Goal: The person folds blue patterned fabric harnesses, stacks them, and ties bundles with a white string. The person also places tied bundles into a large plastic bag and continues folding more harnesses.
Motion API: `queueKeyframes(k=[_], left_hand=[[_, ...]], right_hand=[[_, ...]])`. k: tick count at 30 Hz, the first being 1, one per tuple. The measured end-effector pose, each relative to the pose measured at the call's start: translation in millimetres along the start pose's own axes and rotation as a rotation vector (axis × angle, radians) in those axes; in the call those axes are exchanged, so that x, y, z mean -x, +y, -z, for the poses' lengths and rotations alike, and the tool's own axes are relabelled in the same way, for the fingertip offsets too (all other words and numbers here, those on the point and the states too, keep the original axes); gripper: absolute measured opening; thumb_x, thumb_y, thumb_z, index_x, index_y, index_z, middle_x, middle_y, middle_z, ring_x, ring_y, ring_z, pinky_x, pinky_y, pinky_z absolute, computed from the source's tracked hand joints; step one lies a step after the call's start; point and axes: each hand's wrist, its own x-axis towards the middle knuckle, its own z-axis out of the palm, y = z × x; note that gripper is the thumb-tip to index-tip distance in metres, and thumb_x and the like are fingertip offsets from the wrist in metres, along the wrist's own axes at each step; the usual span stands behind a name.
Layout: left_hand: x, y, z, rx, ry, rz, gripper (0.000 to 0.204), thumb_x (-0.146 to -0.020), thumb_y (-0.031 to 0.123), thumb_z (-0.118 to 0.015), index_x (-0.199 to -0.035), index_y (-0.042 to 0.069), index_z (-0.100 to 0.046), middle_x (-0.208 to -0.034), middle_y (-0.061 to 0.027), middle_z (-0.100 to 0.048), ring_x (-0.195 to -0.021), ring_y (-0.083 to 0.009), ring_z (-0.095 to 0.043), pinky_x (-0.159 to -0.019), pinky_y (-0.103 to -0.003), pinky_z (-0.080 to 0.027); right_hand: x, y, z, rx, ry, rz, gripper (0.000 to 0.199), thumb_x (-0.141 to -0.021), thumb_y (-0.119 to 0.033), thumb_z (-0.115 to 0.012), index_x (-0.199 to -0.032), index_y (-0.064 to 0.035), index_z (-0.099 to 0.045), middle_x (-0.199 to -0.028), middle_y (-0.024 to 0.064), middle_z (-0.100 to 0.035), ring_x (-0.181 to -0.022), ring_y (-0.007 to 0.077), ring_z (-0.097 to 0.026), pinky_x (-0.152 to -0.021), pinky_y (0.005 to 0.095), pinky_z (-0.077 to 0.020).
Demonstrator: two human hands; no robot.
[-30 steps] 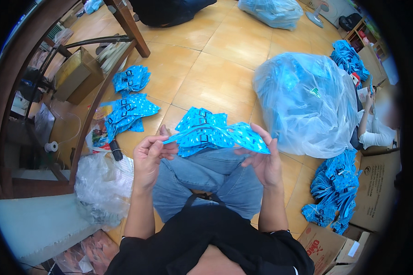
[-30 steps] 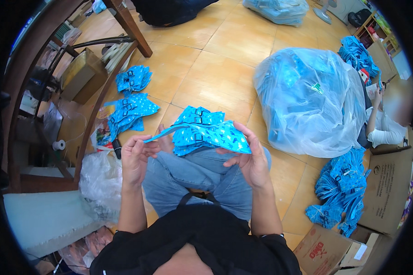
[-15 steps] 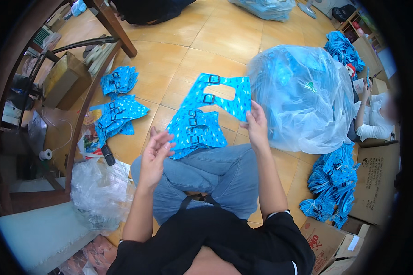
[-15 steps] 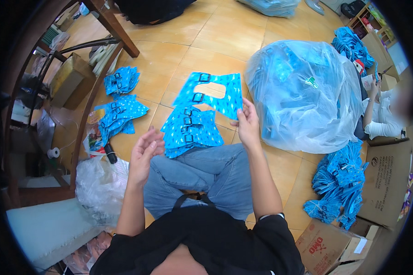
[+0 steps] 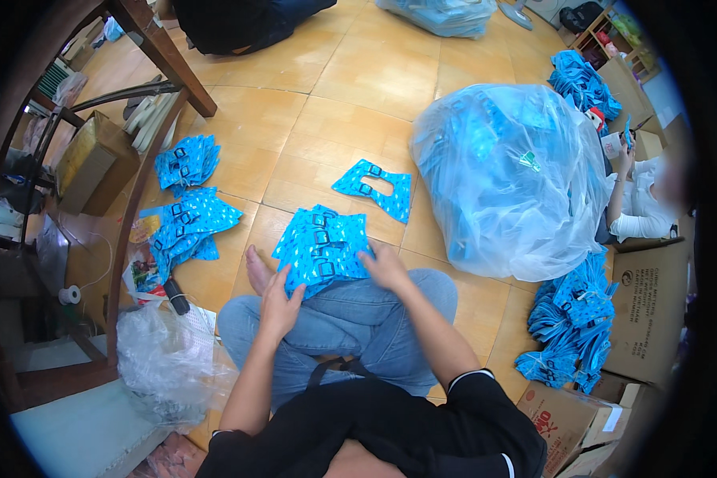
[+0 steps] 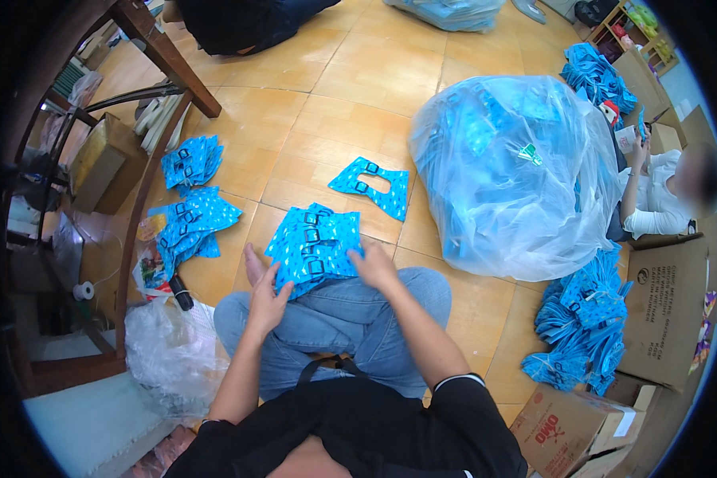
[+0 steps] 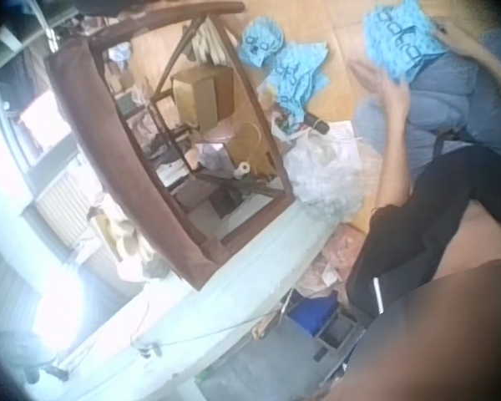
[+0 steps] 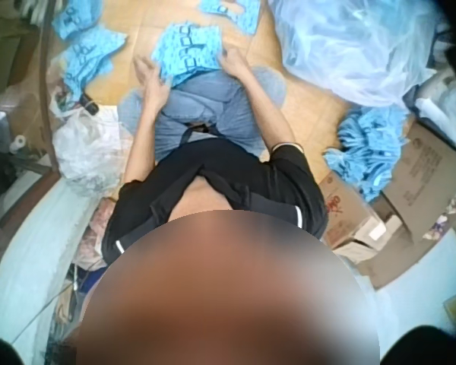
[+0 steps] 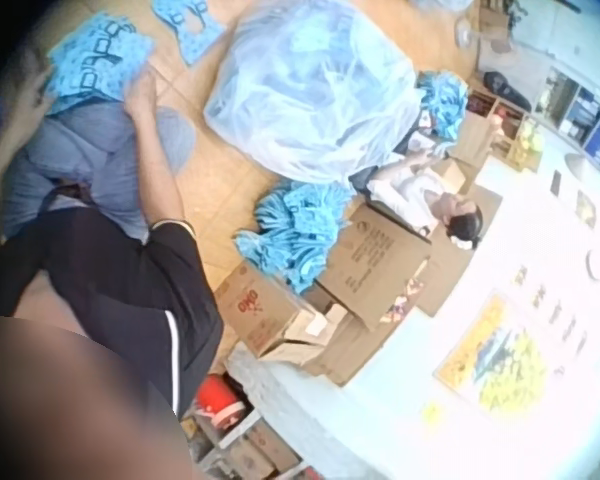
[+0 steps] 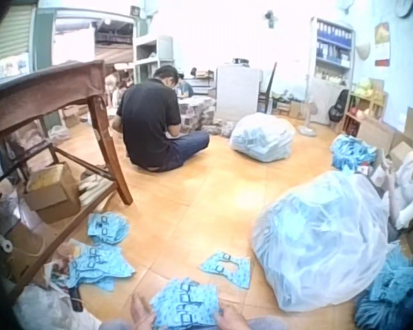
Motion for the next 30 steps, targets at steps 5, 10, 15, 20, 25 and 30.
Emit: queueKeyframes(k=[5,10,15,20,25,30], left_hand=[[4.1,3.1,0.8,0.276,-0.011,0.181,0.045,-0.088,0.013,-0.062,-0.129,-0.003,-0.052,-0.116,-0.0157,-0.061,-0.098,-0.0188,-0.059,-0.086,-0.030,-0.047],[13.4,14.8,21.6,0.854,-0.056,0.302,0.037,-0.091,0.004,-0.056,-0.128,-0.002,-0.054,-0.110,-0.0062,-0.061,-0.091,-0.0101,-0.057,-0.083,-0.024,-0.046],[34.7,43.5,74.0,1.119,-0.048,0.006,0.036,-0.092,0.001,-0.052,-0.128,-0.002,-0.053,-0.120,-0.0068,-0.058,-0.108,-0.0116,-0.054,-0.094,-0.026,-0.042],[48.6,71.2,91.4,1.121,-0.035,-0.149,0.036,-0.093,0.002,-0.051,-0.129,-0.002,-0.052,-0.125,-0.0071,-0.056,-0.116,-0.0120,-0.051,-0.099,-0.026,-0.038],[59.3,79.1,103.1,1.125,-0.131,0.023,0.039,-0.096,0.008,-0.052,-0.134,-0.001,-0.046,-0.126,-0.0068,-0.055,-0.116,-0.0125,-0.051,-0.100,-0.027,-0.037],[58.3,93.4,108.5,1.046,0.001,-0.197,0.036,-0.098,0.011,-0.052,-0.131,0.000,-0.047,-0.120,-0.0049,-0.059,-0.105,-0.0089,-0.056,-0.092,-0.025,-0.044]], right_hand=[[32.2,-17.5,-9.1,-0.047,0.098,0.100,0.046,-0.089,-0.030,-0.060,-0.123,0.0002,-0.056,-0.124,0.0235,-0.054,-0.115,0.0381,-0.053,-0.097,0.0415,-0.0434],[53.9,-48.4,15.2,-0.133,0.255,0.123,0.045,-0.090,-0.020,-0.062,-0.127,0.0019,-0.051,-0.116,0.0188,-0.060,-0.103,0.0278,-0.059,-0.091,0.0357,-0.0467],[96.1,-93.1,71.8,-0.839,0.079,0.256,0.033,-0.096,-0.013,-0.057,-0.124,0.0031,-0.052,-0.111,0.0077,-0.061,-0.098,0.0115,-0.057,-0.086,0.0265,-0.0461],[125.7,-126.2,96.4,-0.918,0.169,0.382,0.031,-0.096,-0.011,-0.056,-0.123,0.0024,-0.053,-0.111,0.0066,-0.061,-0.099,0.0102,-0.056,-0.087,0.0254,-0.0451],[141.2,-151.3,109.5,-0.838,0.149,0.438,0.031,-0.092,-0.009,-0.061,-0.121,0.0004,-0.055,-0.109,0.0090,-0.061,-0.100,0.0149,-0.057,-0.085,0.0280,-0.0461],[164.4,-222.9,146.3,0.050,0.624,1.054,0.040,-0.078,-0.007,-0.069,-0.118,-0.0064,-0.061,-0.094,0.0153,-0.061,-0.085,0.0279,-0.061,-0.073,0.0365,-0.0489]])
